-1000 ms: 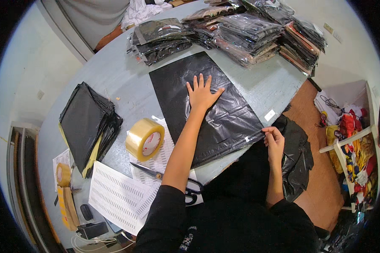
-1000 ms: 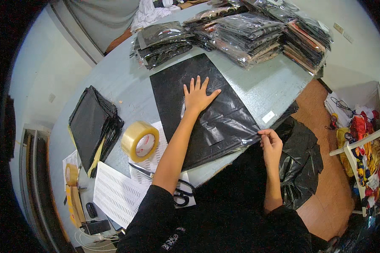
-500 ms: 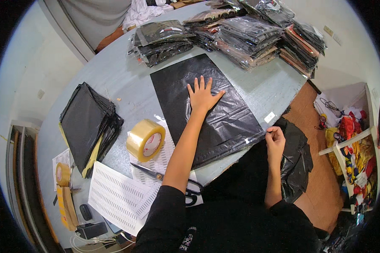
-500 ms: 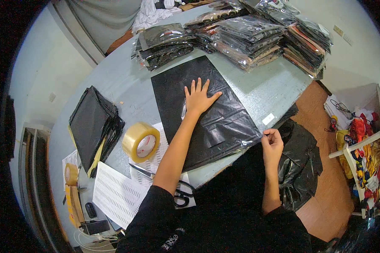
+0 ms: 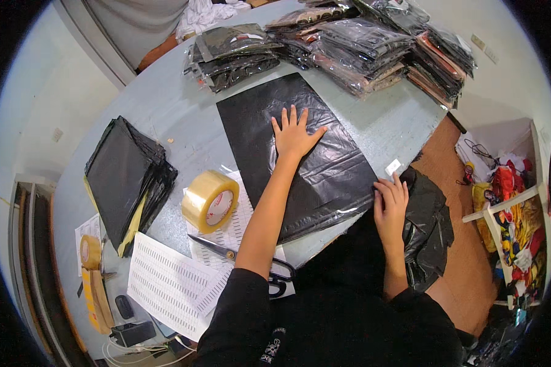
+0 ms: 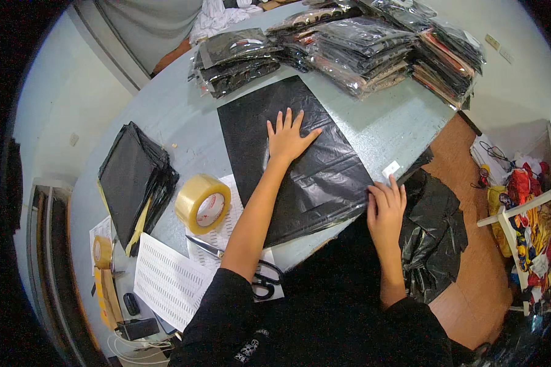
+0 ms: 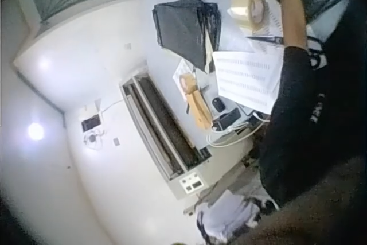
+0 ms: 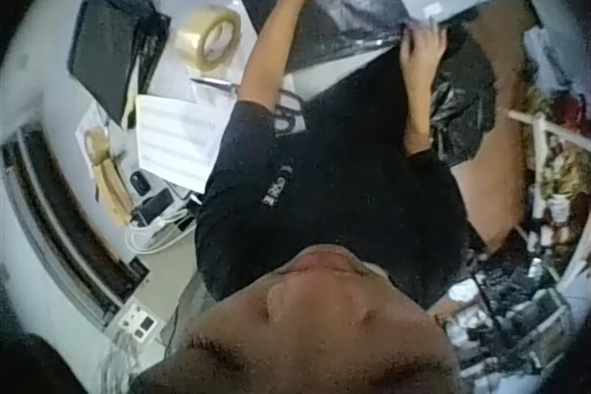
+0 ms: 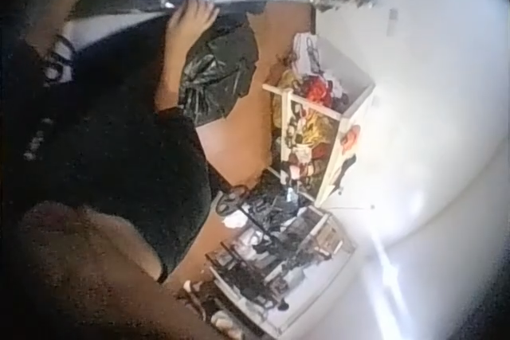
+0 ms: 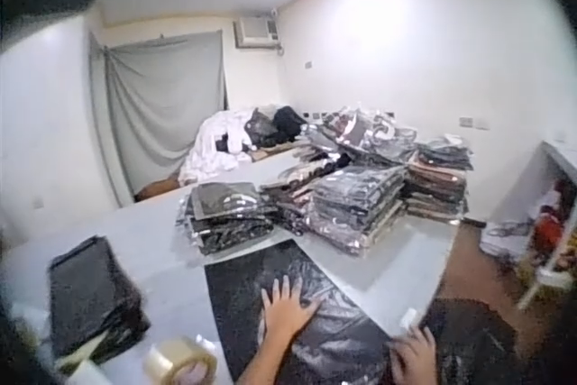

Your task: Cutting labels, applying tape, and packing t-shirts into plastic shipping bags.

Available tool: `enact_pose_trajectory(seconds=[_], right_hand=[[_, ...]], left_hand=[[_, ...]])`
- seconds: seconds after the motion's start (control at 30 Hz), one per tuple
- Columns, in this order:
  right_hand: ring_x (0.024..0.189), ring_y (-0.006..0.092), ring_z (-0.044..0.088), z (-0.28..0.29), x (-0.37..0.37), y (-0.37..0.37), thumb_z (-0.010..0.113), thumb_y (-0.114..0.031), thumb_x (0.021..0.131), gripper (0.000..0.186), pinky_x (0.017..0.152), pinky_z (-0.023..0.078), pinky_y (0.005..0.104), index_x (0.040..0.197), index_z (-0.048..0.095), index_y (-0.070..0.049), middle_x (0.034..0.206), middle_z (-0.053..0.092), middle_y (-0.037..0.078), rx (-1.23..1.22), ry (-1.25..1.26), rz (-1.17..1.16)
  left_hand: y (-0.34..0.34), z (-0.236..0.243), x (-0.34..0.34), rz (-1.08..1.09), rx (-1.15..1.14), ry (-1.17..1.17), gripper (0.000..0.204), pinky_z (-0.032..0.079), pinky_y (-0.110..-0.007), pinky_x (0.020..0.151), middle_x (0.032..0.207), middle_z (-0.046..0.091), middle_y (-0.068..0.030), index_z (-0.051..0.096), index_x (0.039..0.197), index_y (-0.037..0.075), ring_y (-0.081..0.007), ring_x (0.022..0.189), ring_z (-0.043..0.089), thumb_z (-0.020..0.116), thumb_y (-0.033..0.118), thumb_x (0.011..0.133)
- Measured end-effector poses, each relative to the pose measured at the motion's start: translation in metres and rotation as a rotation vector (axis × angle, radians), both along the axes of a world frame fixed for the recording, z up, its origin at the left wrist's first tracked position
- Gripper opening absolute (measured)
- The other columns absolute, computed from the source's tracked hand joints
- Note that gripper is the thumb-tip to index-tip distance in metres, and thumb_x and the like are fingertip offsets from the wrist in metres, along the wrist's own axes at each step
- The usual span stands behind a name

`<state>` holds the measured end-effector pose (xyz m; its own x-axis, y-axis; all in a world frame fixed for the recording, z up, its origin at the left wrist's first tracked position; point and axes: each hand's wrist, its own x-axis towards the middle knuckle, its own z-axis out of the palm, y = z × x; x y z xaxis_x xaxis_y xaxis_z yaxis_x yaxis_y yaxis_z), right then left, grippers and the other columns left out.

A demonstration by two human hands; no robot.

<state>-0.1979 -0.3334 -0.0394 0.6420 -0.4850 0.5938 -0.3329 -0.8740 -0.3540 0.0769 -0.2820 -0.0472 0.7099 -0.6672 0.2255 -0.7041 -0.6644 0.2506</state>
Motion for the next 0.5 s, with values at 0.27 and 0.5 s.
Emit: enact_pose_trajectory(seconds=[0.27, 0.5], right_hand=[[0.108, 0.0275, 0.055, 0.014, 0.001, 0.042, 0.059, -0.001, 0.073, 0.019, 0.094, 0.04, 0.0422, 0.09, 0.063, -0.003, 0.1, 0.062, 0.01, 0.065, -0.056, 0.518], [0.102, 0.0237, 0.057, 0.012, 0.009, 0.1, 0.066, -0.013, 0.073, 0.021, 0.09, 0.044, 0.037, 0.092, 0.062, -0.004, 0.099, 0.062, 0.008, 0.036, 0.016, 0.861]], left_hand=[[-0.001, -0.003, 0.0, -0.01, -0.036, -0.02, 0.082, 0.002, -0.053, 0.108, 0.146, 0.024, -0.0133, 0.034, 0.138, 0.016, -0.0299, 0.137, 0.015, 0.034, 0.072, 0.078], [-0.004, -0.002, -0.001, 0.001, -0.001, -0.013, 0.084, 0.003, -0.052, 0.109, 0.147, 0.022, -0.0118, 0.032, 0.139, 0.019, -0.0291, 0.137, 0.014, 0.034, 0.075, 0.076]])
